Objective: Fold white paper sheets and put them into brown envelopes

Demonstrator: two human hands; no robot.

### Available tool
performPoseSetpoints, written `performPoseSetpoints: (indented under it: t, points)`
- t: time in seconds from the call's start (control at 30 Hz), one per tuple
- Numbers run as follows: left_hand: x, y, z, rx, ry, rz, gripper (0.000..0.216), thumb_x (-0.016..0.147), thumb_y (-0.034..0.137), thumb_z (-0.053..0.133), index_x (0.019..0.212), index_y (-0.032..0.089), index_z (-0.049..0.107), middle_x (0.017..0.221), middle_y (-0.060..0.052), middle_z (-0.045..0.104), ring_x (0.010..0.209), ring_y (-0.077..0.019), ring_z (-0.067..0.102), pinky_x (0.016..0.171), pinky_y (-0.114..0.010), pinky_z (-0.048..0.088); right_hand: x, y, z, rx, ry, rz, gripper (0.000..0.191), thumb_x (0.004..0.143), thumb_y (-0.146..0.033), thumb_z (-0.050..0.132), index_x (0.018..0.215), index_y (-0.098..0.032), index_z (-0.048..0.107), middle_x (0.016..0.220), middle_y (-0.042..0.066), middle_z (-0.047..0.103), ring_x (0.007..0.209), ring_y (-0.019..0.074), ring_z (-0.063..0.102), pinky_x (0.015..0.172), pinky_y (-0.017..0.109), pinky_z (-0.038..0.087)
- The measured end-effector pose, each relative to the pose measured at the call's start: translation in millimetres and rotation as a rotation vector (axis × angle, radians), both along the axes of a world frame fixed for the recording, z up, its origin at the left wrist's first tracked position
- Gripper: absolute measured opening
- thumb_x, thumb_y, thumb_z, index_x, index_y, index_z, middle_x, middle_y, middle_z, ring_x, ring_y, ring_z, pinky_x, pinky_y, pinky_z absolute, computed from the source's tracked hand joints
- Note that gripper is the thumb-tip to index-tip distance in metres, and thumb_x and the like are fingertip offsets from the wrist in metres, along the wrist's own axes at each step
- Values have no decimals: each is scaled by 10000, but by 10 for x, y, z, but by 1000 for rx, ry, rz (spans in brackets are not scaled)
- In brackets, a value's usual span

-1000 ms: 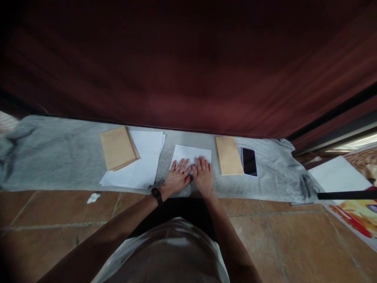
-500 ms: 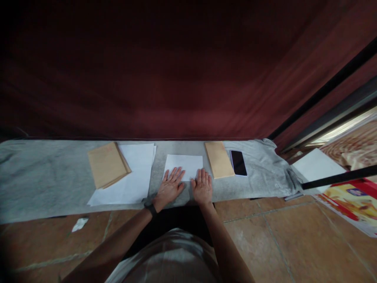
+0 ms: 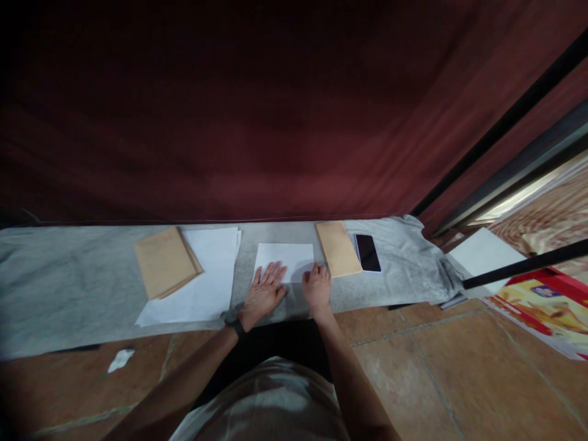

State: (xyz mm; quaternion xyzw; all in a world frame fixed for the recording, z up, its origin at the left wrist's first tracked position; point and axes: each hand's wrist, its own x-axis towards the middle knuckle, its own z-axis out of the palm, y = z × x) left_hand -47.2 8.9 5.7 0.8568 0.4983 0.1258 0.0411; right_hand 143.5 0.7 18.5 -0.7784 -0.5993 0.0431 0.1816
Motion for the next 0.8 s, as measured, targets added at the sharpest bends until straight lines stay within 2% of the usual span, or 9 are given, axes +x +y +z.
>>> performPoseSetpoints:
  t: [0.27, 0.5, 0.63, 0.8]
  points:
    - [38, -16, -34, 17, 32, 9, 577, 990, 393, 431, 1535, 204, 416, 1622, -82, 357, 1525, -286, 265, 1252, -542, 150, 88, 76, 8, -62, 177, -94, 324, 879, -314, 669, 1139, -131, 604, 1088, 166, 673, 1049, 284, 650, 861, 327, 476]
    - [98, -52, -33, 4, 60, 23, 587, 992, 354, 406, 1525, 108, 413, 1609, -141, 364, 1519, -288, 278, 1243, -511, 194, 181, 107, -38, -54, 292, -83, 162, 875, -333, 625, 917, -179, 651, 966, 126, 707, 933, 252, 676, 790, 307, 477]
    - [101, -62, -37, -16, 44, 31, 604, 987, 351, 400, 1520, 67, 403, 1606, -166, 356, 1518, -287, 281, 1242, -501, 200, 219, 84, -59, -22, 373, -77, 169, 864, -369, 585, 842, -209, 636, 852, 76, 712, 843, 228, 667, 724, 292, 475]
    - [103, -77, -62, -33, 2, 76, 637, 978, 351, 398, 1525, 27, 369, 1600, -211, 342, 1522, -299, 267, 1237, -504, 208, 263, 78, -33, 38, 505, -76, 265, 826, -468, 571, 740, -218, 590, 687, 42, 664, 705, 213, 629, 632, 289, 455]
